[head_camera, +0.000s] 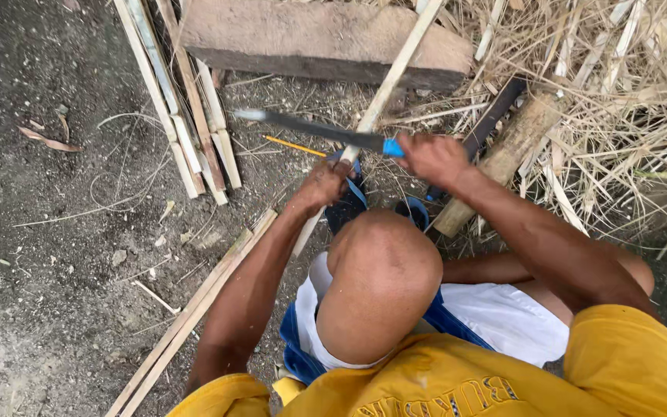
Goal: The person splits bamboo poles into thin strips using a machete and a wooden block. They repeatedly strike the bamboo to separate it and then use a saw to cut the strips to length.
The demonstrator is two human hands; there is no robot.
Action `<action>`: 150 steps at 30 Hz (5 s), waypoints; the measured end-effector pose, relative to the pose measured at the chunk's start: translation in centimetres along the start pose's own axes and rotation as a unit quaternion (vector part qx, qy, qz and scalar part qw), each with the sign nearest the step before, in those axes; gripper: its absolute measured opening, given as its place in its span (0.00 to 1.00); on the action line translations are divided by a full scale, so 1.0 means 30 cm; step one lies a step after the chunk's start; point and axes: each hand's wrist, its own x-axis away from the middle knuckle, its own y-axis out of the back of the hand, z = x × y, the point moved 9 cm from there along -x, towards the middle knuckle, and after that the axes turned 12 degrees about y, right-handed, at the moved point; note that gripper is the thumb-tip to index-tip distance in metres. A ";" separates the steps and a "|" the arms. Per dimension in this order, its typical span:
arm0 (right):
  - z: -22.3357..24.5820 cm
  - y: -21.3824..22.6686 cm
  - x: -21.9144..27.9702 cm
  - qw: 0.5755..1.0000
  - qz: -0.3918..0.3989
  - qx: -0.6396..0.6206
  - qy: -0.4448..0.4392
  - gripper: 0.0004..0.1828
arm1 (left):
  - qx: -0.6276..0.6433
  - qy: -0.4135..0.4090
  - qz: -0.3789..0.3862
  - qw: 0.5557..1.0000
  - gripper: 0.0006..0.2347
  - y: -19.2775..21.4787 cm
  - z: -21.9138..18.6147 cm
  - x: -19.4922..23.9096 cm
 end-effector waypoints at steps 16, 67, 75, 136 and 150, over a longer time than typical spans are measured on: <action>-0.015 -0.113 -0.026 0.988 0.118 -0.100 -0.025 0.19 | -0.022 0.074 0.010 0.997 0.17 0.078 0.120 0.168; -0.410 -0.011 0.033 0.939 0.022 -0.188 -0.286 0.23 | -0.173 0.073 -0.052 0.981 0.26 0.249 0.409 0.289; 0.004 -0.041 -0.082 0.978 0.126 -0.113 -0.125 0.32 | -0.252 -0.115 -0.287 0.917 0.18 0.140 -0.060 0.054; -0.079 -0.029 -0.093 0.982 0.047 -0.128 -0.129 0.30 | -0.372 -0.025 -0.293 0.880 0.16 0.224 0.162 0.248; -0.485 0.031 0.030 0.942 -0.073 -0.143 -0.295 0.27 | -0.295 -0.069 -0.239 0.923 0.26 0.181 0.170 0.167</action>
